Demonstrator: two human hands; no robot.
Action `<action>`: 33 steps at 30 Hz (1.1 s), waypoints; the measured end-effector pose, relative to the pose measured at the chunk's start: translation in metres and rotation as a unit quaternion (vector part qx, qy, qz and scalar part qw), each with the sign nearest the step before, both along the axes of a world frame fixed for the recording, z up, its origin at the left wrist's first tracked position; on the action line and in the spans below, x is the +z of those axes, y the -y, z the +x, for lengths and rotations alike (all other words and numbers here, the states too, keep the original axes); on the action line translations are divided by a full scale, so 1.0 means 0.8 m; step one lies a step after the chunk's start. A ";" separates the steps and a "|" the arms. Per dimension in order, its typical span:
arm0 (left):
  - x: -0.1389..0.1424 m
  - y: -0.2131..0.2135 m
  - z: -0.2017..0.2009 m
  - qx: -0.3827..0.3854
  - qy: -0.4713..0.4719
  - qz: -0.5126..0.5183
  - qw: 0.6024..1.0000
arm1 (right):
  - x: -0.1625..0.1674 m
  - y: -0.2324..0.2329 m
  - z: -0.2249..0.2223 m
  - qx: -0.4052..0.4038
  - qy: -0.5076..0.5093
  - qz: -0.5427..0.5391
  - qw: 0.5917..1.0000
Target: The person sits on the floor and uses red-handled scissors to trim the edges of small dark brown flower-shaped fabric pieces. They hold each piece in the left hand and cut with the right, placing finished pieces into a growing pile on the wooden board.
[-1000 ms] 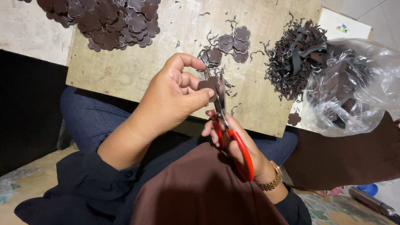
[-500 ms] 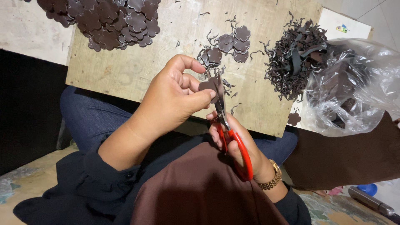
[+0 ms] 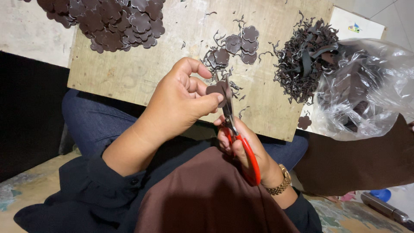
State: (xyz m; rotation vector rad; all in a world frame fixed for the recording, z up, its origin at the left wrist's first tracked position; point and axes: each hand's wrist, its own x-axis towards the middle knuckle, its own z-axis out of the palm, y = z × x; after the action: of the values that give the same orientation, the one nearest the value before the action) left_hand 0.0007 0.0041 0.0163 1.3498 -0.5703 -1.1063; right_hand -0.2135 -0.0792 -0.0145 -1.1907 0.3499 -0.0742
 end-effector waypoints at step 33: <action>-0.024 0.002 -0.004 -0.029 -0.092 -0.016 0.995 | -0.001 0.000 0.000 -0.001 -0.024 -0.023 0.999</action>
State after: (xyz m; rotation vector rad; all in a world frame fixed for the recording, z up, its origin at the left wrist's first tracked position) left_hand -0.0027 0.0021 -0.0025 1.1954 -0.4914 -1.2497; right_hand -0.2137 -0.0795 -0.0154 -1.2398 0.3926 -0.0566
